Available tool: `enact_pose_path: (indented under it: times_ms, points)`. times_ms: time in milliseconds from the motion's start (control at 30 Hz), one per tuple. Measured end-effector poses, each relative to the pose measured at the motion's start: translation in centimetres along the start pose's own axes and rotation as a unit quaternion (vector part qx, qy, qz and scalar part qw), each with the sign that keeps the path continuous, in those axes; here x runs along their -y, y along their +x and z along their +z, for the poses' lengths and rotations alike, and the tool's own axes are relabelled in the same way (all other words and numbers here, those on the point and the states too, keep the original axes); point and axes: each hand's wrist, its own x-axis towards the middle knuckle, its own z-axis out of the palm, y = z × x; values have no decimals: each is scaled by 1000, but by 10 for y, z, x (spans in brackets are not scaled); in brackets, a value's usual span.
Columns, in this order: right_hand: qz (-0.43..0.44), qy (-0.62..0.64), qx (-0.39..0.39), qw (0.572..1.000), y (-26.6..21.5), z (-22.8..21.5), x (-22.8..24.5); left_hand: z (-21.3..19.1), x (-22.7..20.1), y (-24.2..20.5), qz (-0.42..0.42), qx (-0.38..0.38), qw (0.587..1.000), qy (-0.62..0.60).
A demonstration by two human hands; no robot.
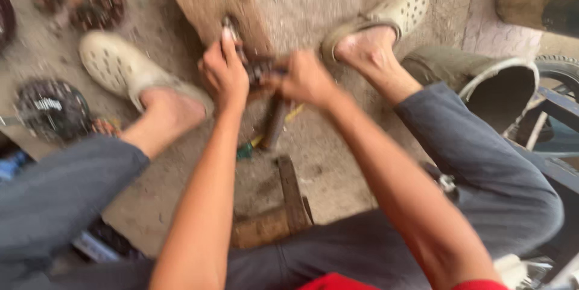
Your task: The person sits on the floor and uses a hammer and chisel to work on a small mechanical part placed on a wooden block. They repeatedly strike the part with the hammer while holding it steady with their other hand.
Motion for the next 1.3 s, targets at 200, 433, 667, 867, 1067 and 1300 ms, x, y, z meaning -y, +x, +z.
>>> enact_pose_path:
  times_ms: [200, 433, 667, 867, 1067, 1300]
  points:
    - [73, 71, 26, 994, -66, 4, -39, -3, 19, -8, 18, -14, 1000, 14]
    - [-99, -38, -186, 977, -93, 4, -34, 1, 17, -1, 12, -11, 999, -34]
    - [-143, -113, -179, 967, -69, 12, -16, 2, 15, -3, 10, -11, 999, -42]
    - [-157, -60, -166, 972, -47, 10, -14, 1, 15, -4, -1, -23, 1000, -16]
    - [16, 67, -15, 998, -28, -10, -34, 3, 8, 0, -4, -24, 999, 21]
    - [24, 98, -4, 995, -28, -3, -34, 1, 9, -1, -27, -15, 999, 34]
